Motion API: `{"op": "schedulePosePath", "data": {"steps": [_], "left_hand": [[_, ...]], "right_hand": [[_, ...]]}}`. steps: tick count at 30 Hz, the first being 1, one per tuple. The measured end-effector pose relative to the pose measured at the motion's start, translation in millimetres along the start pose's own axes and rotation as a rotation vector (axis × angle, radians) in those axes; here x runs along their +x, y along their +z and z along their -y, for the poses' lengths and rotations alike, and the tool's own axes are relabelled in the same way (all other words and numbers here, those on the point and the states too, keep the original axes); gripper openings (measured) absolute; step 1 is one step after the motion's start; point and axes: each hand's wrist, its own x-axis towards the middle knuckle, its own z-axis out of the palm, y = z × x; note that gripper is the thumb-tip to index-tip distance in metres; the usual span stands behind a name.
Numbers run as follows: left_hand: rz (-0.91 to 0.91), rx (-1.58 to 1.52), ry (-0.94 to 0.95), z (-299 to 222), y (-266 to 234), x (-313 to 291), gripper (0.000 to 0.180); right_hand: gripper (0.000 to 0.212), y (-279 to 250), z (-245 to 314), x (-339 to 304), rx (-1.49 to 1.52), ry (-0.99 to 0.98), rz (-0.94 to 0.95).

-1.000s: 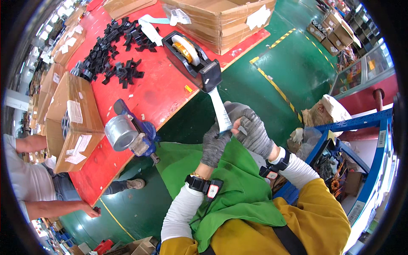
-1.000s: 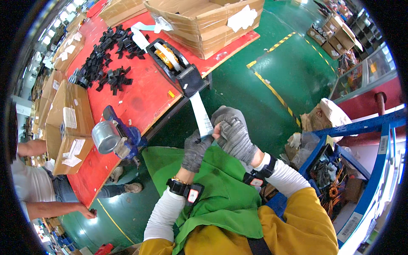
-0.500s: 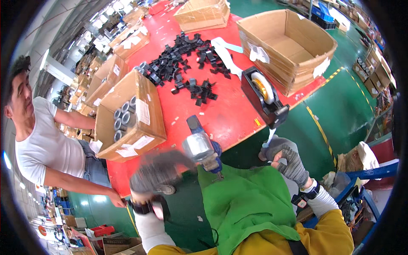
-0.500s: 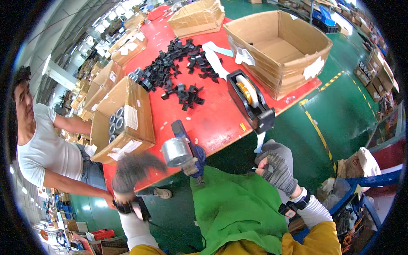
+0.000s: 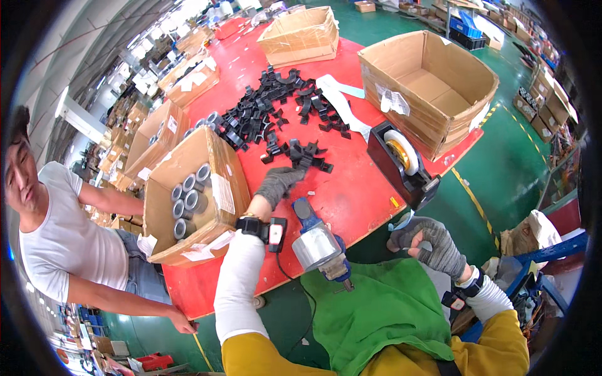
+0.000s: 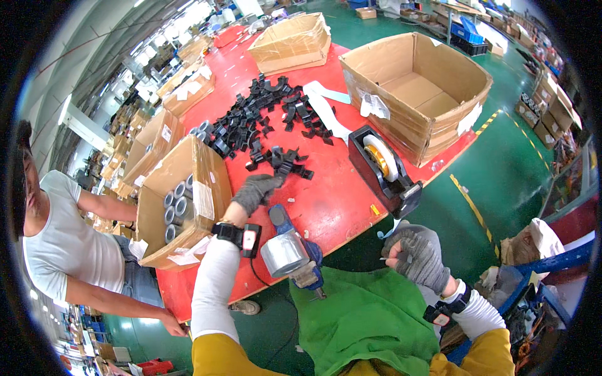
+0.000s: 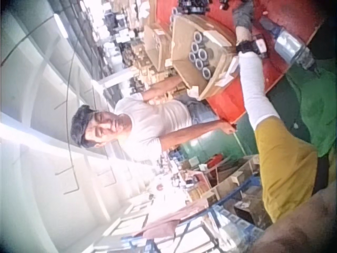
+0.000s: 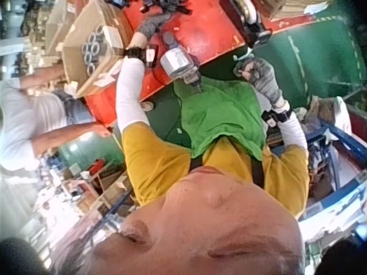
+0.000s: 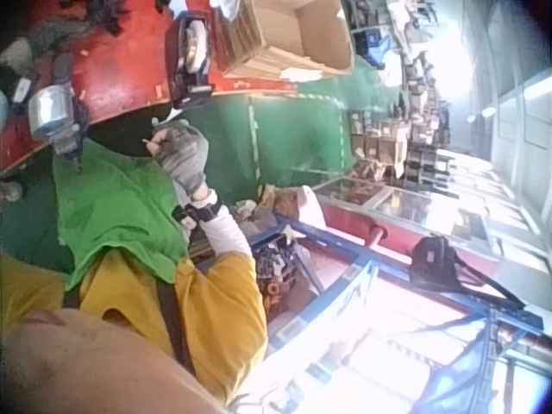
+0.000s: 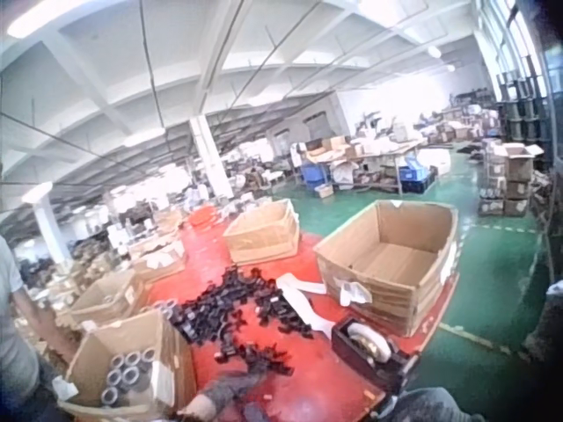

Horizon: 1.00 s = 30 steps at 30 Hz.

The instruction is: Assembling small metal and plastic components and securing them with tape.

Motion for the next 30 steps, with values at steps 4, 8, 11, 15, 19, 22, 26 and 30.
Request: {"op": "schedulePosePath", "data": {"steps": [4,8,11,15,19,22,26,30], "left_hand": [[-0.42,0.535,0.355,7.4,-24.1,-40.6,0.033],[-0.463,0.319,0.451,-24.8,-12.6,-115.5,0.037],[-0.216,-0.438,0.404,-43.6,19.2,-176.7,0.037],[-0.329,-0.313,0.443,-43.3,72.9,-234.3,0.031],[-0.44,-0.209,0.526,-35.7,113.5,-256.6,0.02],[-0.46,-0.242,0.552,-26.6,129.6,-256.4,0.019],[-0.477,-0.206,0.629,-24.5,140.3,-258.7,0.018],[-0.479,-0.23,0.607,-27.9,147.1,-265.3,0.016]], "right_hand": [[0.014,1.6,39.7,21.4,0.052,0.256,-0.06],[0.014,-1.5,53.0,59.0,-0.044,-0.033,-0.115],[0.013,6.9,79.2,87.6,0.07,-0.184,-0.099],[0.013,34.0,123.0,104.4,0.141,-0.472,-0.127],[0.015,58.6,136.0,93.8,0.259,-0.435,-0.101],[0.015,63.6,136.6,83.9,0.293,-0.352,-0.065],[0.015,60.2,139.2,75.5,0.125,-0.458,-0.117],[0.015,60.9,141.9,68.7,0.076,-0.479,-0.17]]}}
